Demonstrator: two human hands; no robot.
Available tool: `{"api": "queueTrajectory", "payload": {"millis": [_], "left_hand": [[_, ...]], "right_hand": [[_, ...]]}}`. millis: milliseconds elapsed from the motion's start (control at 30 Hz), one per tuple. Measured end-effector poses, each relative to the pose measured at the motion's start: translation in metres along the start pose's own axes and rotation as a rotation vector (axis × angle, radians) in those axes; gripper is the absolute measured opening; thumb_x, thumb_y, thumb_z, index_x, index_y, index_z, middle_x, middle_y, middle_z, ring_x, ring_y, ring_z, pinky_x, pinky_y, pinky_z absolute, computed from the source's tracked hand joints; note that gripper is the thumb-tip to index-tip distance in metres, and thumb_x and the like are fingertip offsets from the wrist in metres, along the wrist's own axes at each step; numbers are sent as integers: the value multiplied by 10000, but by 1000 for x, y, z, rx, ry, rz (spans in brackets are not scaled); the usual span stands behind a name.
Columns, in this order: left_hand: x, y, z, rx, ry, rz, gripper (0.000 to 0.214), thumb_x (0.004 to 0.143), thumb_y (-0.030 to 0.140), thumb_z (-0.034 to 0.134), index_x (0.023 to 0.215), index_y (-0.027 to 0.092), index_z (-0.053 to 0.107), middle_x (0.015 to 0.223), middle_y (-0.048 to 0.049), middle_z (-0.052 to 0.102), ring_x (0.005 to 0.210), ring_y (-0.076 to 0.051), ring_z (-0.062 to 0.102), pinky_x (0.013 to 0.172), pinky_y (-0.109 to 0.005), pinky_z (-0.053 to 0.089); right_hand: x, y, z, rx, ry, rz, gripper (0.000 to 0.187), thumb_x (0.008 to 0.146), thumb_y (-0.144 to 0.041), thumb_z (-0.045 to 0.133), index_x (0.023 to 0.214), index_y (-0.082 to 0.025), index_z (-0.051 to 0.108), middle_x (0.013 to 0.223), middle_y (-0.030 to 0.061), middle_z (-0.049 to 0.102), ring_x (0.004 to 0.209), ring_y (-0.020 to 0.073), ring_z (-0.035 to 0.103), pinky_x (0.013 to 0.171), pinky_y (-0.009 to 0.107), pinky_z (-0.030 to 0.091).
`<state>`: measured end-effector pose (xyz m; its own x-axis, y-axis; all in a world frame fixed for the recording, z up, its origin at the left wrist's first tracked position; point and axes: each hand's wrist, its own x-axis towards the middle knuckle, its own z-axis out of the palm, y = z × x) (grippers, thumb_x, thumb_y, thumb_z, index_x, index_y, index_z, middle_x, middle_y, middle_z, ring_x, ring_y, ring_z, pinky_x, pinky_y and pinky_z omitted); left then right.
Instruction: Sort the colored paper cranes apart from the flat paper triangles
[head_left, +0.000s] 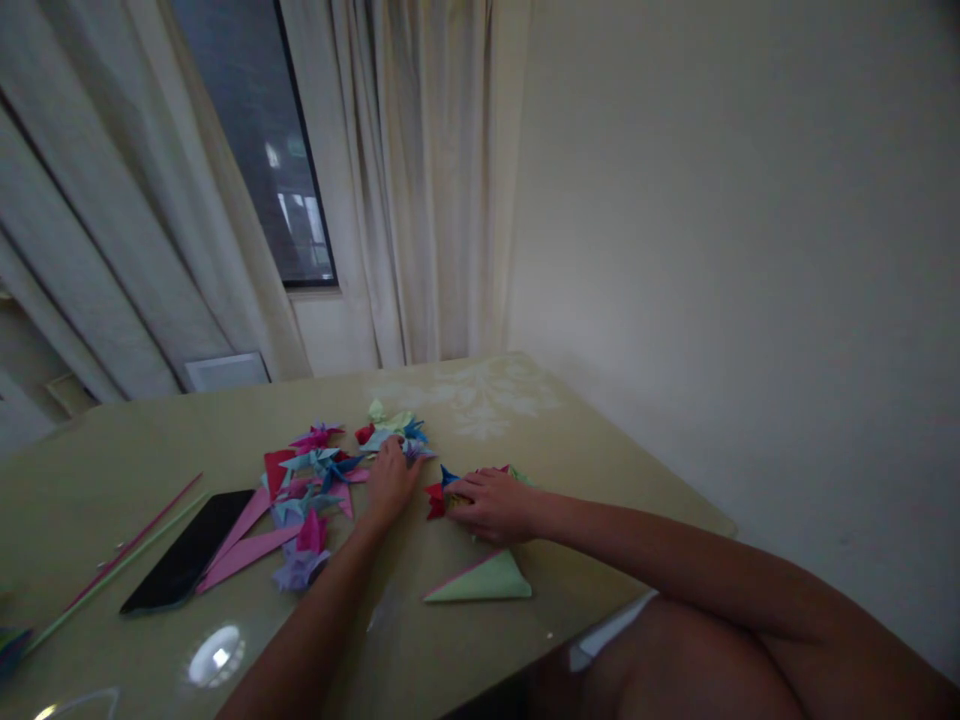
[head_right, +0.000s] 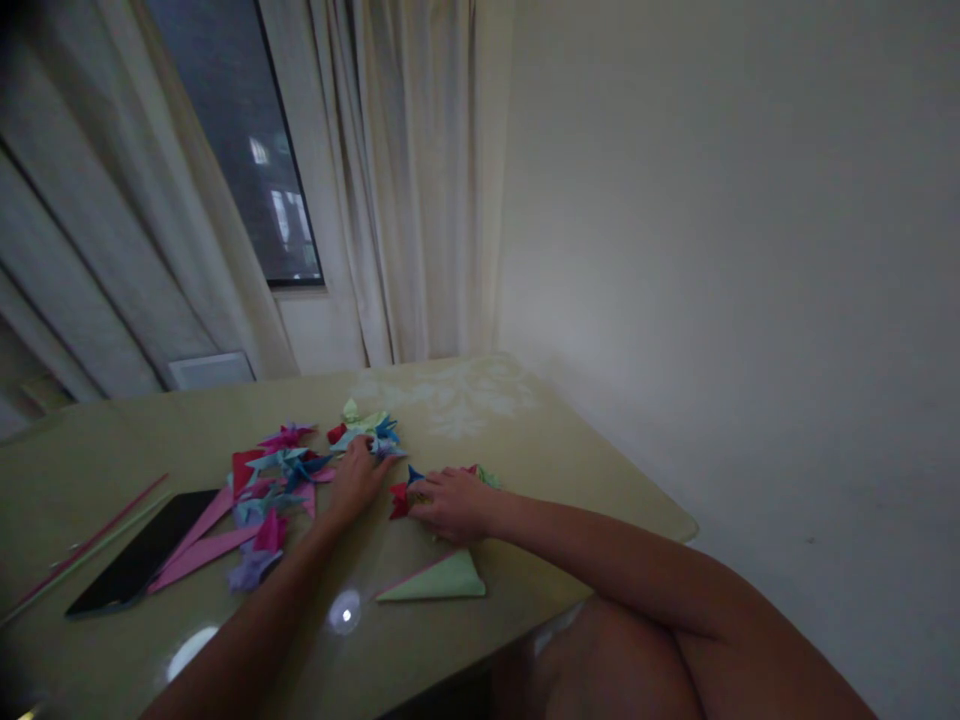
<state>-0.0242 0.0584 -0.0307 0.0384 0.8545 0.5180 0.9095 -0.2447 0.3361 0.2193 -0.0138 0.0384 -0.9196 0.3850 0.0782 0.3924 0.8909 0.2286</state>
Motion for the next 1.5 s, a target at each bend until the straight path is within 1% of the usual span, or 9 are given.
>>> {"api": "queueTrajectory", "payload": {"millis": [133, 267, 433, 600, 833, 1100, 1200, 1367, 1500], "left_hand": [[7, -3, 10, -43, -2, 19, 265, 985, 276, 546, 1212, 158, 613, 1140, -151, 703, 1058, -294, 686, 917, -395, 524], [4, -10, 7, -82, 1, 52, 159, 955, 225, 547, 1000, 186, 694, 974, -119, 726, 945, -299, 692, 891, -414, 522], [-1, -2, -5, -176, 75, 74, 280, 1036, 312, 455, 1113, 170, 684, 1077, -131, 730, 1023, -275, 683, 925, -396, 530], [-6, 17, -6, -218, -23, 204, 349, 1078, 287, 363, 1149, 228, 700, 1089, -63, 753, 1040, -195, 694, 940, -304, 539], [17, 1, 1, 12, -79, 15, 372, 975, 222, 473, 1278, 117, 661, 1334, -249, 651, 1234, -408, 595, 1008, -581, 474], [49, -11, -7, 48, -168, 75, 232, 927, 172, 504, 861, 193, 726, 1048, -160, 744, 1125, -364, 664, 1048, -570, 431], [61, -6, -16, -25, -115, 47, 297, 967, 237, 445, 897, 160, 723, 1053, -200, 738, 1104, -386, 666, 1012, -575, 462], [86, 12, -52, -254, -64, 41, 402, 1034, 413, 384, 1112, 157, 685, 1006, -111, 758, 895, -243, 714, 827, -360, 570], [81, 46, -91, -861, -231, 119, 455, 949, 502, 591, 1247, 159, 598, 874, -31, 711, 710, -180, 704, 670, -307, 591]], "right_hand": [[-5, 0, 2, -32, 5, -87, 305, 1008, -379, 592, 1250, -209, 671, 1457, 122, 606, 1158, 277, 607, 913, 419, 502], [-10, 2, 6, -35, -5, -10, 229, 1030, -315, 554, 1174, -209, 697, 1452, 116, 615, 1209, 282, 593, 960, 429, 481], [-11, 6, -2, 38, -47, 112, 347, 986, -402, 646, 1281, -220, 666, 1473, 145, 590, 1259, 299, 574, 975, 436, 478], [-10, 8, -11, 5, -41, 96, 301, 1015, -386, 601, 1225, -181, 669, 1354, 141, 648, 1156, 269, 607, 914, 385, 475], [-17, 12, -9, -88, 99, -4, 269, 1065, -381, 500, 992, -188, 672, 1022, 91, 691, 937, 216, 587, 797, 354, 416], [-19, 10, 3, -43, 199, 37, 268, 1050, -387, 524, 916, -197, 658, 928, 70, 675, 881, 208, 570, 750, 341, 378], [-17, 10, 4, 30, 235, 120, 272, 1047, -384, 530, 905, -190, 657, 915, 77, 672, 848, 205, 563, 747, 336, 384], [-10, 8, -8, 300, 365, 359, 256, 1055, -392, 548, 1012, -172, 670, 924, 80, 663, 875, 213, 569, 833, 344, 437], [-2, 4, -27, 644, 496, 498, 495, 1004, -471, 634, 1386, -171, 541, 1179, 112, 644, 918, 202, 587, 856, 352, 495]]}}
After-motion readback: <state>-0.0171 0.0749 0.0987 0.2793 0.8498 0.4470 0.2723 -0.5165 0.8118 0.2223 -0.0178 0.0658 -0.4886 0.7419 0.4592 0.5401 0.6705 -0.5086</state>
